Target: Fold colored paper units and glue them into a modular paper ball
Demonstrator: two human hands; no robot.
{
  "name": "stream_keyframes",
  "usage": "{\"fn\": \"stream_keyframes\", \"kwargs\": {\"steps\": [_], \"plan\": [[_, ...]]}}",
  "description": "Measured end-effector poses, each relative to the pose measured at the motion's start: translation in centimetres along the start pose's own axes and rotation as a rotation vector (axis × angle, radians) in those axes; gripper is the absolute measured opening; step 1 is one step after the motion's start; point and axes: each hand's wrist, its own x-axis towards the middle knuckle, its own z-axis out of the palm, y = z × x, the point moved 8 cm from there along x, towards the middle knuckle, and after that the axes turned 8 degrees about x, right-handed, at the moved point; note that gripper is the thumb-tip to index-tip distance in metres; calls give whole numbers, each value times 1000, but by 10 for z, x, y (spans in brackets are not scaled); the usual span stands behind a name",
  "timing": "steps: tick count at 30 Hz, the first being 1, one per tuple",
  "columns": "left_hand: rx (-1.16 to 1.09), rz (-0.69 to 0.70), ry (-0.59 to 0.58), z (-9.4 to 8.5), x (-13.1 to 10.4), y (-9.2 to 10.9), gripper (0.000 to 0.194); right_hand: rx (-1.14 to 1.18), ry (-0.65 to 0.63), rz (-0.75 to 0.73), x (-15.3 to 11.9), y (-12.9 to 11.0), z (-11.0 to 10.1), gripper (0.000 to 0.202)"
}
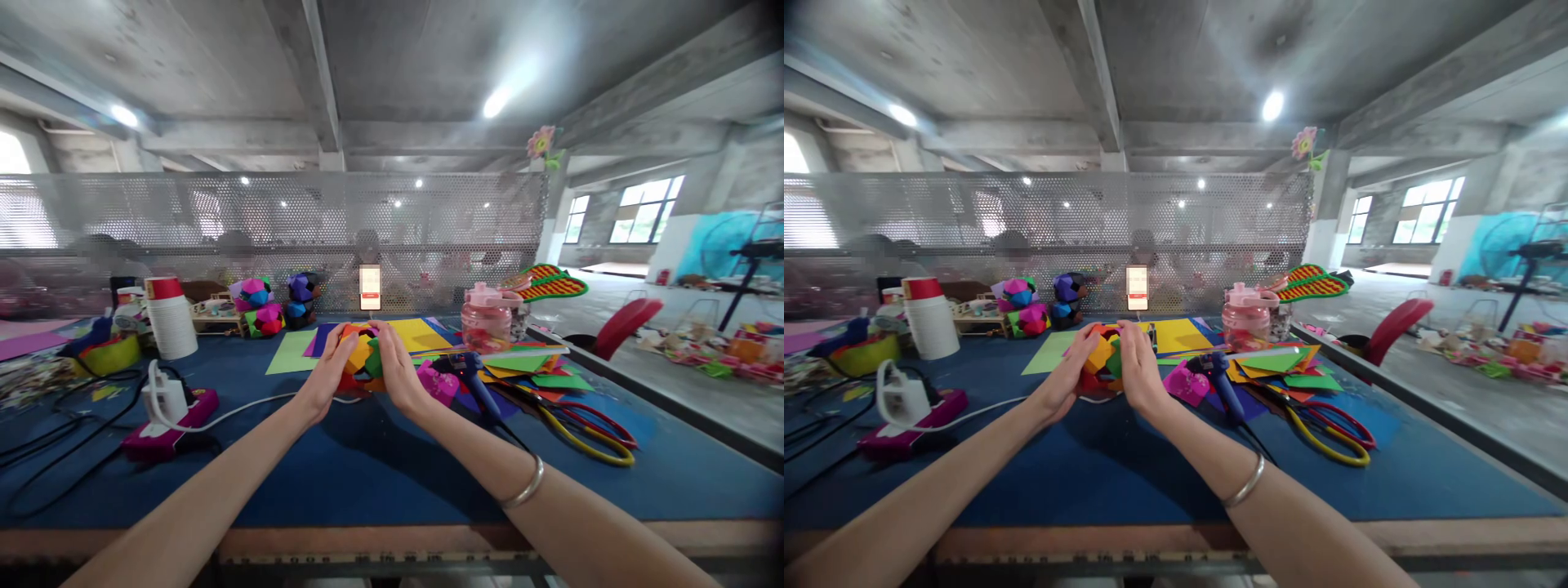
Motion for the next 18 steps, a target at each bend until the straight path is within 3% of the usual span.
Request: {"fn": "stream_keyframes", "kwargs": {"steps": [18], "plan": [[-89, 26, 50, -3, 3, 1, 55, 102, 48, 81, 2, -1, -4, 51]]}}
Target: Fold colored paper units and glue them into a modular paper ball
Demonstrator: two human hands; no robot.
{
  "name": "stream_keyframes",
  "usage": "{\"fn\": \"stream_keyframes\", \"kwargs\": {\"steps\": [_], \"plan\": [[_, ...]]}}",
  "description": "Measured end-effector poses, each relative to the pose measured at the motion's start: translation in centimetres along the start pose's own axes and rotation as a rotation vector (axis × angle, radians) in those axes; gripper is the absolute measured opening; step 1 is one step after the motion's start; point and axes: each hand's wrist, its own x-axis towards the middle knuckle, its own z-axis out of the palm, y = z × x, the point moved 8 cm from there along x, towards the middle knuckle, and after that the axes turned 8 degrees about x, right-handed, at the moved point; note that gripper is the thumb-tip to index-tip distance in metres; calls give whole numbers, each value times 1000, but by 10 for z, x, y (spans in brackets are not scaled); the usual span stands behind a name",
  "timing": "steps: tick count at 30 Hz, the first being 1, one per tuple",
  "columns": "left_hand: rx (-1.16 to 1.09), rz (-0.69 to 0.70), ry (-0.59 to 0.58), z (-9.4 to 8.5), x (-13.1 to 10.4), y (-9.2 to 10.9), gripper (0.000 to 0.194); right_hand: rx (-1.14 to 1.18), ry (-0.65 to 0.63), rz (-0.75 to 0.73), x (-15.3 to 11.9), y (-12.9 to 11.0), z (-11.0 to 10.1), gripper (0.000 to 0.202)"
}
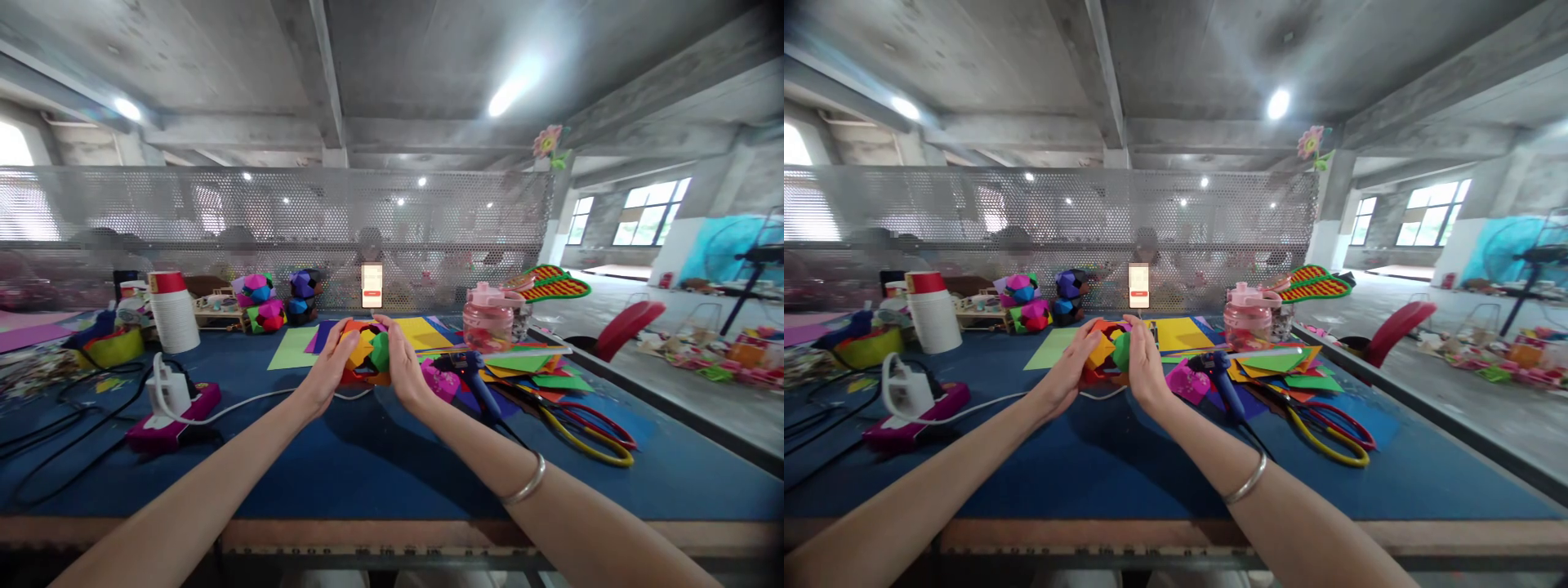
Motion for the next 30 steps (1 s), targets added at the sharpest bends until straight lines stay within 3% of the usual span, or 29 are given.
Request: {"fn": "stream_keyframes", "kwargs": {"steps": [11, 17, 30], "plan": [[-18, -16, -65, 3, -1, 1, 63, 20, -10, 38, -1, 4, 0, 58], [19, 19, -98, 1, 0, 2, 78, -2, -12, 48, -2, -2, 1, 59], [-12, 0, -65, 0, -3, 6, 70, -3, -20, 14, 0, -8, 0, 60]]}}
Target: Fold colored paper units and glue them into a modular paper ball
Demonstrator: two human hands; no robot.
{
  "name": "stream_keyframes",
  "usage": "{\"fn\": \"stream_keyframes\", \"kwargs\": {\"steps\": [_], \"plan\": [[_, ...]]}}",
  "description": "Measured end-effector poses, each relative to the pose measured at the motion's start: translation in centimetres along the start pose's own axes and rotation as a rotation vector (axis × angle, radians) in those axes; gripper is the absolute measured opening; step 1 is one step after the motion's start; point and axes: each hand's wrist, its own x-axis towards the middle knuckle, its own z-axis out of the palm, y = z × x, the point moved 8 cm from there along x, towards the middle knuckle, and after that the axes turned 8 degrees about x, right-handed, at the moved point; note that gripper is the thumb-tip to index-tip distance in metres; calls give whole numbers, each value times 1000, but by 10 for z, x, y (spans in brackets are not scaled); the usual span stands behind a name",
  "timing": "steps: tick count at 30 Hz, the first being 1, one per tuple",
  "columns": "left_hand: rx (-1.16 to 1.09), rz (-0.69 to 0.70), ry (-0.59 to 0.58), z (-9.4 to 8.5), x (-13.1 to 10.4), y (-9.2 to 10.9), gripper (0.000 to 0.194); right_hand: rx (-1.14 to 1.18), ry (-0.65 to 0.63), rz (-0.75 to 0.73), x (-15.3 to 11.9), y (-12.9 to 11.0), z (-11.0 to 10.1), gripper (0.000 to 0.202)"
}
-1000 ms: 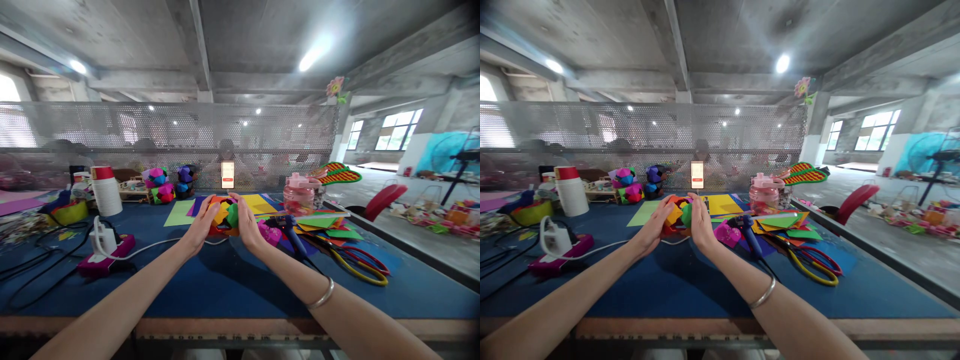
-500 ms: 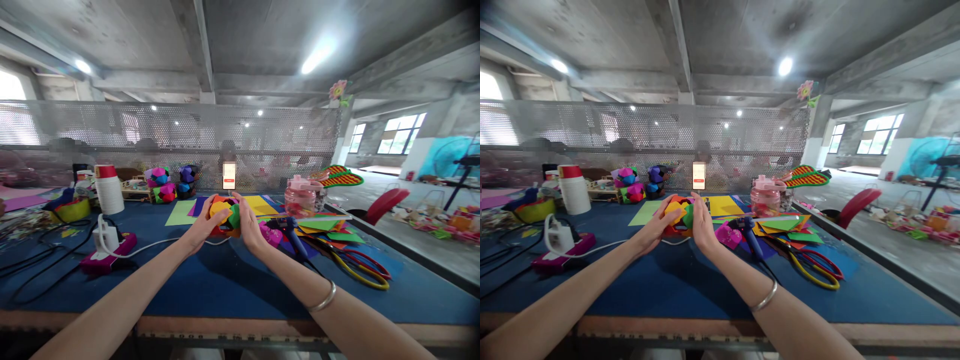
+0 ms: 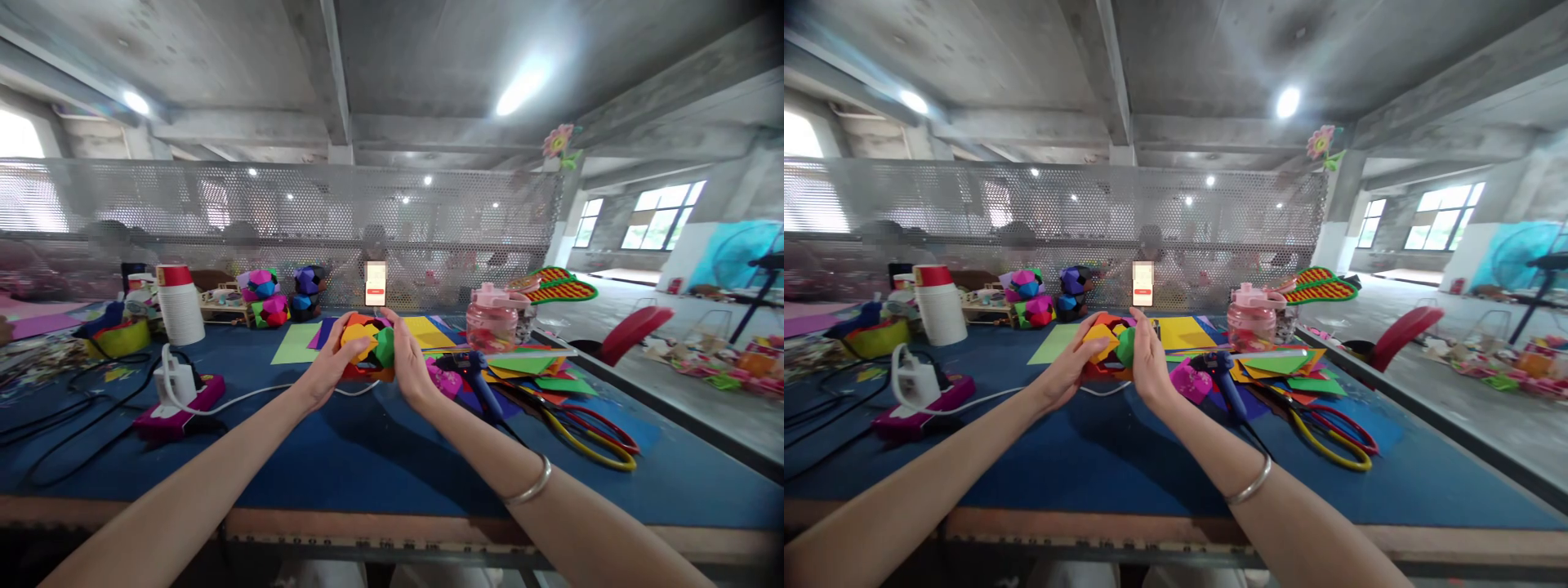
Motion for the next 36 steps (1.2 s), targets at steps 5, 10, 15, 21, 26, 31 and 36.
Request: {"fn": "stream_keyframes", "kwargs": {"steps": [5, 10, 15, 21, 26, 31, 36], "plan": [[-13, -8, 4, -1, 0, -2, 72, -23, -7, -6, 0, -2, 0, 61], [-10, -5, -5, 0, 0, -1, 74, -6, 15, 7, 0, -1, -1, 62], [20, -2, -41, 1, 1, -1, 79, -18, -4, 25, -2, 1, 1, 63], [24, 20, -59, 1, 1, -1, 80, -26, 1, 20, -4, 2, 2, 61], [-66, 32, -73, 3, 2, -1, 67, -44, -9, 3, -4, -2, 3, 58], [26, 107, -46, -2, 6, -3, 58, -34, -16, -6, -5, -6, 4, 55], [95, 158, -33, -6, 8, -4, 57, -56, -37, -24, -6, -3, 7, 53]]}}
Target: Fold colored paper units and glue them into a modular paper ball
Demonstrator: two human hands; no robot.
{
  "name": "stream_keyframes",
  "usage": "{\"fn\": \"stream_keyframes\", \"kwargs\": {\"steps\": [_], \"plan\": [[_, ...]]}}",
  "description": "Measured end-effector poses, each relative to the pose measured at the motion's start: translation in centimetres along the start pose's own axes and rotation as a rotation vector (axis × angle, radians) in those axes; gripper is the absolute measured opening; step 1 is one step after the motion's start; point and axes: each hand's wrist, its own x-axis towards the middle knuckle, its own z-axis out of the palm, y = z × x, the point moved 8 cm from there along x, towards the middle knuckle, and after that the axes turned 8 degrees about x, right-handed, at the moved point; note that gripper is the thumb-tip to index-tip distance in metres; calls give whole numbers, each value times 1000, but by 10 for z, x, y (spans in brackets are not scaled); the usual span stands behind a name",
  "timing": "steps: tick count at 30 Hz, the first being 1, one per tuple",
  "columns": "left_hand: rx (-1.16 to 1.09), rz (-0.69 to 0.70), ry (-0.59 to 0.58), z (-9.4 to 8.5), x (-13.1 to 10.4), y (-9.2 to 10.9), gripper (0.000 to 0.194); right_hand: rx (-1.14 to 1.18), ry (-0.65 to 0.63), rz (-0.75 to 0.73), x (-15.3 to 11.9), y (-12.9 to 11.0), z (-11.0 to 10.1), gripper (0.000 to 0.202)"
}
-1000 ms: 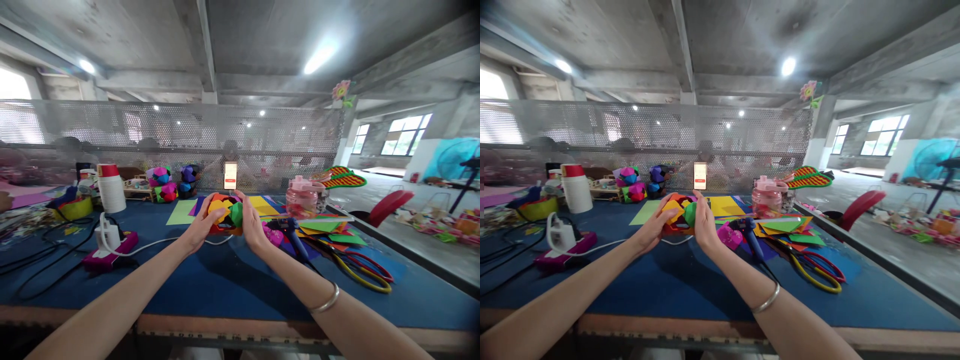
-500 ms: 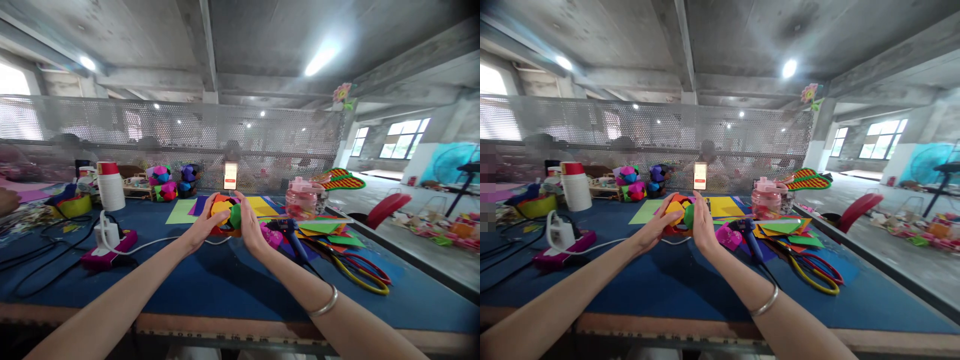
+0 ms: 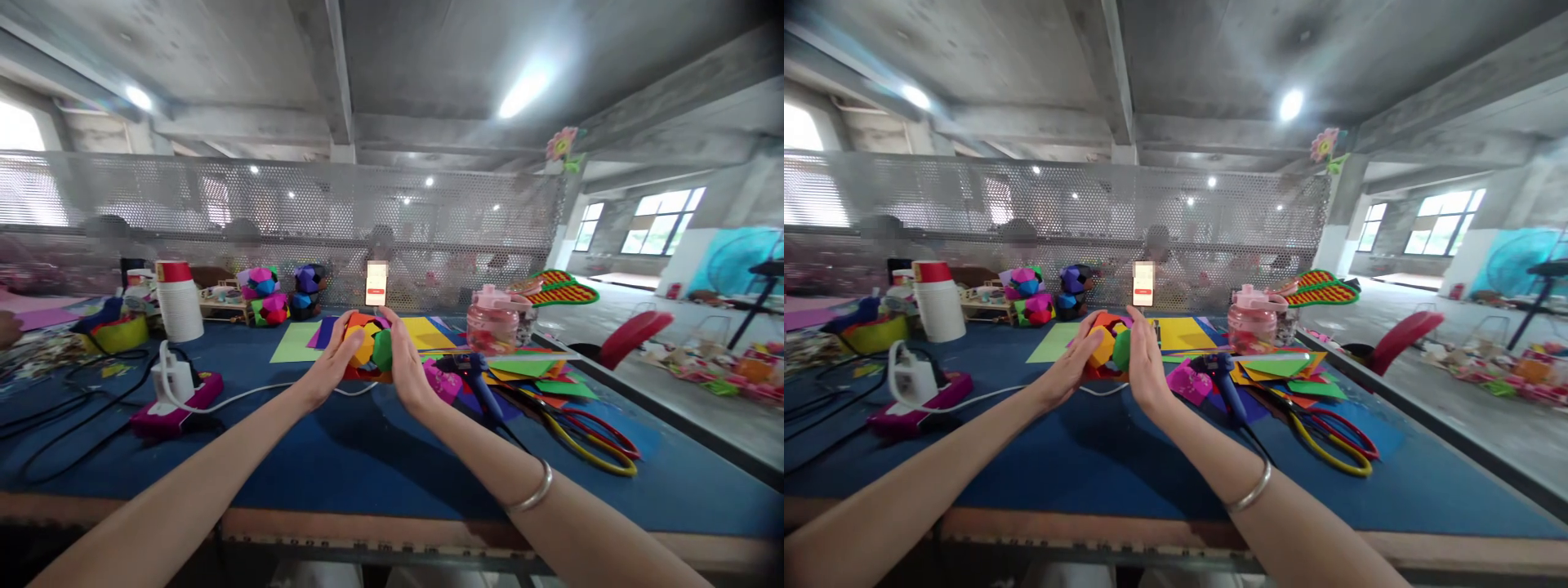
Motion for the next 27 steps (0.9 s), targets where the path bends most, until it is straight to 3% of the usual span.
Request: {"fn": "stream_keyframes", "kwargs": {"steps": [8, 17, 27], "plan": [[31, 26, -29, 0, -1, 5, 57, -43, -42, -100, -1, -9, 5, 43], [65, 39, -4, -2, -4, 8, 59, -52, -63, -88, 0, -5, 6, 47], [152, 74, -59, 3, -4, 8, 65, -101, -92, -140, 1, -13, 6, 43]]}}
